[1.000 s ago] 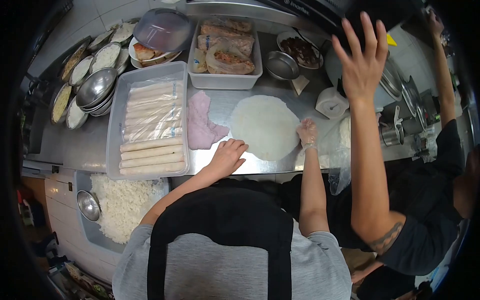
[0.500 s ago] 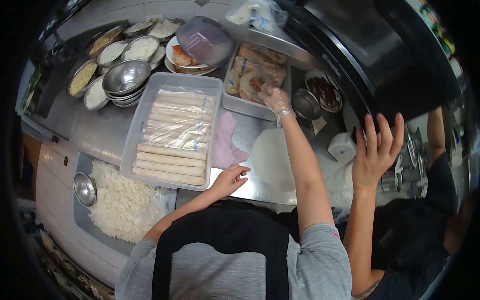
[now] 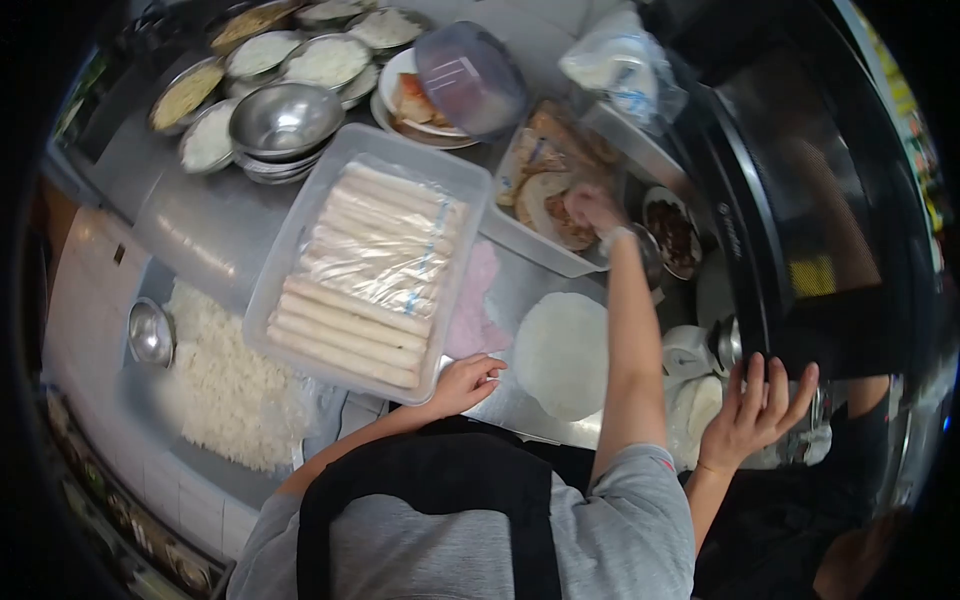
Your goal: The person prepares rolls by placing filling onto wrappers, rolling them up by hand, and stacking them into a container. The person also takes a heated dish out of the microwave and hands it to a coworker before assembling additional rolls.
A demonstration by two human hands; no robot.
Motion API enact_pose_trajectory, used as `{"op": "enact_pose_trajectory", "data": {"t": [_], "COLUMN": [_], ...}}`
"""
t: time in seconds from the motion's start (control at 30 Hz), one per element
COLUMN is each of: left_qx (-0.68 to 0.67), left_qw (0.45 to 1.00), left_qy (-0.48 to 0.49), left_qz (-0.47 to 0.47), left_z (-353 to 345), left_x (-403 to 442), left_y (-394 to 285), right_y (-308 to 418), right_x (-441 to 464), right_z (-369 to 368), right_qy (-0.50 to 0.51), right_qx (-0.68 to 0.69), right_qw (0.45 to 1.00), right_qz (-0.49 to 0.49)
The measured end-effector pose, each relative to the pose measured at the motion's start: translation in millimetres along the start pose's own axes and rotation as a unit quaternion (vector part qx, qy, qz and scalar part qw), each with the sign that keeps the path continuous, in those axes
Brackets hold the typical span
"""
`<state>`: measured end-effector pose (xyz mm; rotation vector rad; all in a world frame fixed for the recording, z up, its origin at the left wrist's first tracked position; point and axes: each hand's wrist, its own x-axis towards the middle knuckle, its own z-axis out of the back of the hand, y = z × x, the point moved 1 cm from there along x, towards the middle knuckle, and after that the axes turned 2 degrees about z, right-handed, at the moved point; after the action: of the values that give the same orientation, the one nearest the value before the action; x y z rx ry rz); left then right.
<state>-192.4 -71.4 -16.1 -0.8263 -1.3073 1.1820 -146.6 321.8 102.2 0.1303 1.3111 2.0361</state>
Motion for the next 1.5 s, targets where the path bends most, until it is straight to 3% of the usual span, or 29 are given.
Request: {"op": "enact_pose_trajectory", "data": {"t": [0.03, 0.07, 0.13, 0.2, 0.43, 0.53, 0.6, 0.7, 0.83, 0.9, 1.0, 1.03, 1.07, 1.13, 1.27, 1.37, 1.5], "left_qx": [-0.002, -0.003, -0.003, -0.008, -0.011, -0.022, -0.02, -0.024, -0.026, -0.02, -0.018, -0.022, -0.022, -0.018, -0.024, -0.019, -0.009], "left_qw": [1.0, 1.0, 1.0, 1.0, 0.999, 0.999, 0.999, 0.999, 0.999, 1.0, 1.0, 1.0, 0.999, 1.0, 0.999, 1.0, 1.0], "left_qy": [-0.008, -0.015, 0.004, 0.005, 0.022, 0.017, 0.016, 0.018, 0.016, 0.01, -0.004, -0.006, -0.013, -0.018, -0.025, -0.016, -0.021], "left_qz": [0.007, 0.015, 0.009, 0.024, 0.032, 0.028, 0.026, 0.029, 0.023, 0.019, 0.019, 0.017, 0.02, -0.007, -0.001, -0.002, -0.004], "left_z": [-1, -1, 1, 2, 4, 3, 4, 4, 4, 2, 2, 3, 2, 2, 2, 0, 1], "left_x": [0, -1, 1, 2, 3, 3, 3, 3, 3, 4, 2, 2, 2, 2, 0, 2, 1], "left_y": [1, 2, -1, 1, 0, 0, -1, -2, 0, 3, 1, 0, 1, 3, 3, 3, 2], "right_y": [4, 8, 6, 31, 23, 27, 13, 44, 31, 17, 28, 10, 18, 31, 27, 27, 21], "right_x": [5, 11, 17, 15, 23, 31, 48, 34, 36, 38, 27, 35, 30, 14, 17, 28, 22], "right_z": [2, -9, -27, -42, -41, -56, -67, -75, -73, -73, -68, -66, -65, -58, -47, -56, -68], "right_qy": [-0.082, -0.16, -0.161, -0.121, -0.12, -0.126, -0.151, -0.128, -0.15, -0.25, -0.195, -0.258, -0.252, -0.226, -0.184, -0.195, -0.239], "right_qx": [-0.186, -0.364, -0.335, -0.352, -0.308, -0.35, -0.473, -0.446, -0.45, -0.456, -0.443, -0.463, -0.464, -0.408, -0.335, -0.266, -0.309], "right_qw": [0.978, 0.915, 0.927, 0.927, 0.943, 0.927, 0.862, 0.876, 0.871, 0.851, 0.871, 0.847, 0.849, 0.883, 0.924, 0.941, 0.921], "right_qz": [0.041, 0.073, 0.055, -0.044, -0.037, -0.042, -0.095, -0.129, -0.128, -0.07, -0.081, -0.032, -0.027, -0.061, 0.003, -0.071, -0.008]}}
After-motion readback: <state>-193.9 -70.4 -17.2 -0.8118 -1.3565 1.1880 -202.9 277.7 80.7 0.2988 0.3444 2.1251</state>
